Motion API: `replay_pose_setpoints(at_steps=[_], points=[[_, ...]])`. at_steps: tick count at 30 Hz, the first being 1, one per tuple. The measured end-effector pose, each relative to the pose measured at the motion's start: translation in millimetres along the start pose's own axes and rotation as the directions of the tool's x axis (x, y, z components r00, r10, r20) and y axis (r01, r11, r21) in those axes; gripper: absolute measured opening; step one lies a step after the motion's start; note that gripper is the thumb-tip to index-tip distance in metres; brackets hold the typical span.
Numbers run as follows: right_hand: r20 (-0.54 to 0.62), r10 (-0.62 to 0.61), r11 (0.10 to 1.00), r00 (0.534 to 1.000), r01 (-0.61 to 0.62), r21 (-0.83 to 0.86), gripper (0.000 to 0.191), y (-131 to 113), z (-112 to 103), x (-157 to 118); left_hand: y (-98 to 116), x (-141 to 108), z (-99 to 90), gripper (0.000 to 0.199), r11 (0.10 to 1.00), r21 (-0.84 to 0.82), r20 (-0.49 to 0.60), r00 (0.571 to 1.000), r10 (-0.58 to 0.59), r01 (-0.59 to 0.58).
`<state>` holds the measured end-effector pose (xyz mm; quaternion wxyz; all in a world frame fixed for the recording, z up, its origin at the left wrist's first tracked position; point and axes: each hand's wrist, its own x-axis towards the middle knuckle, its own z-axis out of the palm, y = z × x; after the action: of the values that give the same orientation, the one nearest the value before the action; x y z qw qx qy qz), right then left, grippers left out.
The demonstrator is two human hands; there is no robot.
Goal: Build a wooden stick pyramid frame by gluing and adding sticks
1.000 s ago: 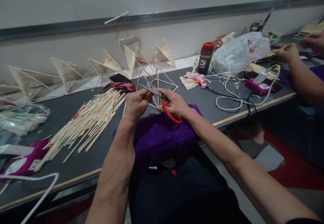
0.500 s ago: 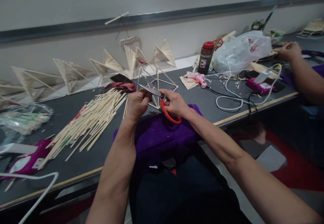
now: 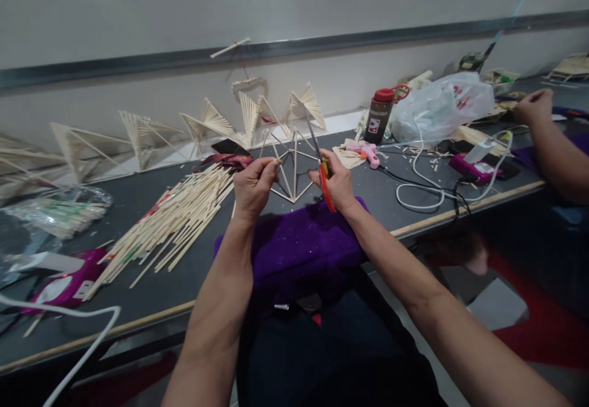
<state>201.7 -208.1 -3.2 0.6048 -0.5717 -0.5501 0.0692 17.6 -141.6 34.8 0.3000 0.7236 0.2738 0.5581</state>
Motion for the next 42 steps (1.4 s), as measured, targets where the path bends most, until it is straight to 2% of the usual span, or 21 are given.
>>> replay_pose_setpoints(at_steps=[2, 4, 8, 10, 11, 12, 14, 16, 17, 20, 24, 29, 31, 35, 37, 39, 40, 42], points=[[0.054, -0.045, 0.996, 0.998, 0.048, -0.07, 0.054, -6, -4, -2, 1, 4, -5.2, 0.023, 0.975, -0.205, -0.079, 0.991, -0.106, 0.088], [0.193, -0.075, 0.983, 0.978, 0.104, -0.149, 0.057, -14, -9, -4, 2, 11, -15.3, 0.023, 0.904, -0.407, -0.147, 0.967, -0.206, 0.13], [0.504, -0.026, 0.92, 0.863, 0.217, -0.326, 0.061, -28, -22, -5, 5, 24, -43.4, 0.014, 0.747, -0.652, -0.241, 0.9, -0.362, 0.126], [0.579, 0.012, 0.884, 0.815, 0.262, -0.387, 0.068, -30, -30, -3, 4, 27, -54.0, 0.013, 0.687, -0.716, -0.268, 0.862, -0.43, 0.121], [0.589, 0.034, 0.875, 0.808, 0.261, -0.408, 0.072, -29, -35, -1, 3, 28, -57.3, 0.015, 0.665, -0.737, -0.273, 0.846, -0.457, 0.121], [0.576, 0.059, 0.872, 0.815, 0.239, -0.428, 0.074, -27, -41, 0, 2, 29, -59.1, 0.016, 0.648, -0.751, -0.274, 0.835, -0.477, 0.124], [0.482, 0.116, 0.873, 0.869, 0.142, -0.467, 0.076, -21, -56, 1, -1, 28, -58.7, 0.017, 0.636, -0.759, -0.258, 0.833, -0.49, 0.139], [0.335, 0.198, 0.85, 0.921, 0.009, -0.527, 0.075, -12, -75, -1, -3, 27, -54.4, 0.016, 0.645, -0.751, -0.242, 0.851, -0.467, 0.141], [0.268, 0.251, 0.821, 0.93, -0.058, -0.567, 0.077, -8, -84, -4, -3, 26, -51.4, 0.016, 0.656, -0.742, -0.235, 0.863, -0.447, 0.137], [0.164, 0.399, 0.698, 0.902, -0.183, -0.693, 0.085, 3, -110, -17, -2, 24, -41.3, 0.016, 0.689, -0.711, -0.211, 0.89, -0.404, 0.144], [0.168, 0.486, 0.558, 0.858, -0.157, -0.815, 0.079, 12, -127, -28, 1, 21, -29.6, 0.016, 0.734, -0.655, -0.177, 0.907, -0.382, 0.181], [0.224, 0.503, 0.502, 0.835, -0.071, -0.862, 0.07, 15, -113, -18, 1, 19, -24.0, 0.014, 0.772, -0.612, -0.177, 0.921, -0.348, 0.174], [0.266, 0.505, 0.47, 0.821, -0.002, -0.883, 0.064, 13, -106, -11, 0, 19, -24.3, 0.014, 0.776, -0.606, -0.183, 0.919, -0.349, 0.174], [0.395, 0.536, 0.365, 0.746, 0.217, -0.905, 0.046, 2, -103, 10, -3, 19, -25.8, 0.013, 0.782, -0.593, -0.182, 0.914, -0.362, 0.191], [0.439, 0.511, 0.327, 0.739, 0.306, -0.894, 0.04, -2, -101, 33, -4, 19, -26.1, 0.015, 0.793, -0.574, -0.188, 0.91, -0.369, 0.203], [0.505, 0.424, 0.329, 0.751, 0.392, -0.859, 0.038, -1, -92, 66, -6, 18, -26.1, 0.016, 0.805, -0.552, -0.194, 0.905, -0.379, 0.219], [0.545, 0.361, 0.35, 0.757, 0.431, -0.831, 0.039, 2, -83, 86, -6, 18, -26.1, 0.017, 0.809, -0.543, -0.194, 0.903, -0.383, 0.226], [0.613, 0.306, 0.393, 0.728, 0.491, -0.778, 0.041, 12, -56, 126, -5, 16, -26.2, 0.018, 0.814, -0.529, -0.188, 0.903, -0.387, 0.239]])
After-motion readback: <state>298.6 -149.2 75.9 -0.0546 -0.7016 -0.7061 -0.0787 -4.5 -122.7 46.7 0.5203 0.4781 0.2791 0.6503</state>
